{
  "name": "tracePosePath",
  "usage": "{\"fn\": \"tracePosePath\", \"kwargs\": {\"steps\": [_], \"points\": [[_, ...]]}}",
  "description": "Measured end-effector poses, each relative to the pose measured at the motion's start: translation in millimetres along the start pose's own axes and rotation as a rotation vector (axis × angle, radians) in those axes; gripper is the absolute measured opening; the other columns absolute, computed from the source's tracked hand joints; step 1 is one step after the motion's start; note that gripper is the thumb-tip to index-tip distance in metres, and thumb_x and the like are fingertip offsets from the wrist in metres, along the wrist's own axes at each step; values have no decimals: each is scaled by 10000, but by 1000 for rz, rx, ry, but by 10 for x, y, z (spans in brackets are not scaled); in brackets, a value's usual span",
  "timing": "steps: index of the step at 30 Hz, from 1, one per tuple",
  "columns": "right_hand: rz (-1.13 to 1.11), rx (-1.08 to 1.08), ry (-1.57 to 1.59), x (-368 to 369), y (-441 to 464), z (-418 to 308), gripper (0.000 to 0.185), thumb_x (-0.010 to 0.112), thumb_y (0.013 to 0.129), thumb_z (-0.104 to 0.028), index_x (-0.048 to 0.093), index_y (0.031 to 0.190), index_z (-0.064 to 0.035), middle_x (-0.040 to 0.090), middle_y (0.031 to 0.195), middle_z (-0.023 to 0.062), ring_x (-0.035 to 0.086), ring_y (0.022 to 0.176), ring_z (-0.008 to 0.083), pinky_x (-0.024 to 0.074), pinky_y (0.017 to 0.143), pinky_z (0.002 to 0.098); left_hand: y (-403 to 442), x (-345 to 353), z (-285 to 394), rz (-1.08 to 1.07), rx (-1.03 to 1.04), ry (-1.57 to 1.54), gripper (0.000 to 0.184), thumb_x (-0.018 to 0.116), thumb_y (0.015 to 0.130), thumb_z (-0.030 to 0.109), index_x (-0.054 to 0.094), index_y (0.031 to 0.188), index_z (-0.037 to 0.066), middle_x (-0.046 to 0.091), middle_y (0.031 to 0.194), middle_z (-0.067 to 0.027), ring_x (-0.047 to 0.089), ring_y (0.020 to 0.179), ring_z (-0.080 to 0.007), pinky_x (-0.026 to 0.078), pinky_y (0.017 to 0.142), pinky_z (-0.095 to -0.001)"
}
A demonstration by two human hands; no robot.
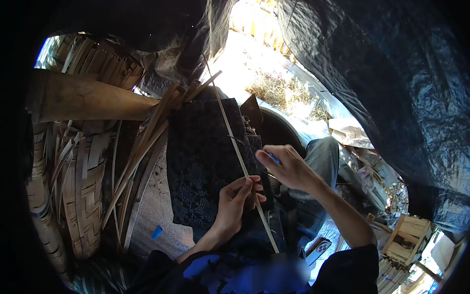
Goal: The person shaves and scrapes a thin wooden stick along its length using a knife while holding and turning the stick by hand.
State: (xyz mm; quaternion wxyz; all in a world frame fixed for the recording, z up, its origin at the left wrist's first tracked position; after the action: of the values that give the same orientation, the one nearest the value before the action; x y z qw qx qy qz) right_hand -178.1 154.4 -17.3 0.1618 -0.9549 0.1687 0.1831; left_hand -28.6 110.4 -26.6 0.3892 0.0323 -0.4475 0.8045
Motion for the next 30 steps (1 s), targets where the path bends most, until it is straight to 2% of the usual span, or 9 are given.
{"fn": "tracePosePath", "kwargs": {"steps": [6,11,15,18,20,22,25,27,30], "points": [[-91,256,440,275,-1138,2,380,527,926,-359,626,812,-11,590,678,13,534,654,74,410,592,250,159,209,-15,-2,82,86,305,546,926,260,617,1103,21,651,910,-38,591,807,-90,421,676,-204],[-69,453,415,-35,-1832,243,321,593,894,-318,625,871,0,620,721,17,563,722,82,449,666,268,109,534,6,-186,154,410,249,600,897,237,671,975,12,640,772,-18,499,592,-43,375,522,-226],[-158,449,55,-446,-2299,474,286,543,918,-293,632,923,-21,658,760,77,634,688,158,486,659,320,-355,1048,902,50,1379,1315,179,617,802,48,669,969,87,594,880,-57,555,840,-166,401,605,-273],[-205,400,9,-701,-2273,500,282,542,913,-301,643,913,-38,665,758,69,645,679,187,486,669,353,-369,1638,993,-190,1637,1736,189,624,812,106,659,998,102,579,975,-38,533,963,-179,408,661,-255],[-208,292,-44,-851,-2145,419,270,556,902,-292,646,901,-38,668,761,77,648,673,199,486,668,362,-174,1552,976,-372,1534,1790,186,614,833,156,648,1002,87,613,923,-61,592,912,-200,444,651,-272],[-168,202,-75,-1010,-1993,460,173,575,884,-185,646,897,-28,672,749,77,657,680,170,498,650,322,84,1322,869,-737,816,1774,178,605,844,157,637,996,70,638,845,-101,638,786,-234,474,623,-313],[-142,233,-324,-1097,-1702,542,157,605,858,-175,644,909,-31,673,788,89,653,692,160,496,640,324,56,1102,922,-649,739,1633,129,585,854,119,651,927,36,639,721,-138,649,629,-236,487,569,-328],[527,72,-587,-1354,-1542,372,197,613,862,-228,628,898,-34,644,732,106,623,599,245,471,594,355,21,930,940,-539,599,1586,122,577,857,102,660,903,25,640,701,-144,650,609,-208,485,555,-316],[868,119,-233,-1311,-1485,272,167,624,856,-188,611,888,-24,625,698,99,609,585,208,455,571,332,-120,684,1022,-349,486,1598,133,562,867,88,666,870,5,626,655,-162,640,580,-152,475,523,-298]]}}
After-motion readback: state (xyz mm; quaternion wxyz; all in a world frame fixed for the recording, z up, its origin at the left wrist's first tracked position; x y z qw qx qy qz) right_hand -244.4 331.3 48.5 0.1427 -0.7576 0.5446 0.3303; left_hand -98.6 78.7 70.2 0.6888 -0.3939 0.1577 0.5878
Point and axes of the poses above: each hand's wrist, its own y-axis towards the middle knuckle, its own x-axis out of the palm, z = x × y, the point moved 6 cm from there along y, towards the middle knuckle
